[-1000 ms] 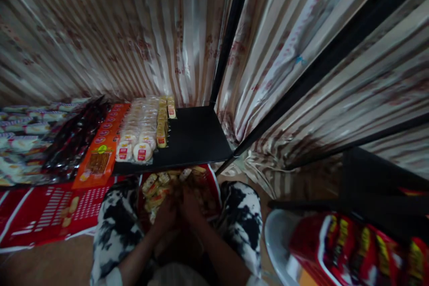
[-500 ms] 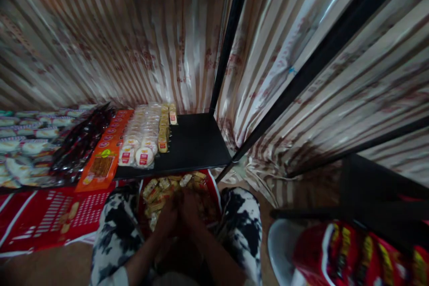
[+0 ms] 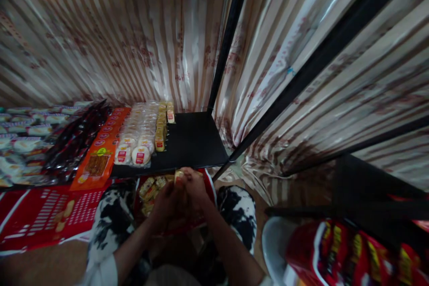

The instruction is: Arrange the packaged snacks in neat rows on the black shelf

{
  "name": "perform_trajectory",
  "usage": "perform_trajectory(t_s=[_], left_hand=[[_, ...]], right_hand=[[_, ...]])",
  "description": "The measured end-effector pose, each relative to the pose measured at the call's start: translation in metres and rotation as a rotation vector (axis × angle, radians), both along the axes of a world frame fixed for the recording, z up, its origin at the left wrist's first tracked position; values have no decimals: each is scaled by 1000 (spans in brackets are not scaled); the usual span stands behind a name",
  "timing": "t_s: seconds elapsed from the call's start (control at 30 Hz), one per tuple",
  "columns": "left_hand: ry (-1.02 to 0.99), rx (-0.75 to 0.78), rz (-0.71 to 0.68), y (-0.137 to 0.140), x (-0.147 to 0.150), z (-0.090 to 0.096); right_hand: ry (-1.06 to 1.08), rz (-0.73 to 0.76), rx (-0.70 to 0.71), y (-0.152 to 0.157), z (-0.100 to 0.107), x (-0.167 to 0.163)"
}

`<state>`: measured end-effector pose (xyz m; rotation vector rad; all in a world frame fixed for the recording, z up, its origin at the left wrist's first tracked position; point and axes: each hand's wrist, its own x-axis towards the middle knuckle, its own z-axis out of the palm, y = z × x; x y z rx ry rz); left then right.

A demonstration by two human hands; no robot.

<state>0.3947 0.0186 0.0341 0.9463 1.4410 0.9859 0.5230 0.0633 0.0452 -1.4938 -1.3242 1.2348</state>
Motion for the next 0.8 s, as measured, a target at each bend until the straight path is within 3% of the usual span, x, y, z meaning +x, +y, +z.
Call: perform_trajectory(t_s=[0.2, 0.33, 0.4, 0.5, 0.6, 0.7, 0.8], left_hand=[[-173, 65, 90, 29, 5, 30], [-151, 81, 88, 46, 3, 35], [-5, 128, 85, 53, 0, 36], [370, 243, 34, 61, -8, 41], [656, 354, -139, 68, -15, 54], [776, 416, -260, 78, -17, 69], [829, 428, -265, 91, -15, 81]], right_hand=[[260, -46, -53, 24, 14, -3], [171, 33, -24, 27, 12, -5], [-9, -33, 73, 29, 15, -3], [-373, -68, 395, 34, 32, 4], [-617, 163, 648, 41, 55, 9], [-691, 384, 666, 49, 68, 9], [-701, 402, 616, 58, 68, 7]])
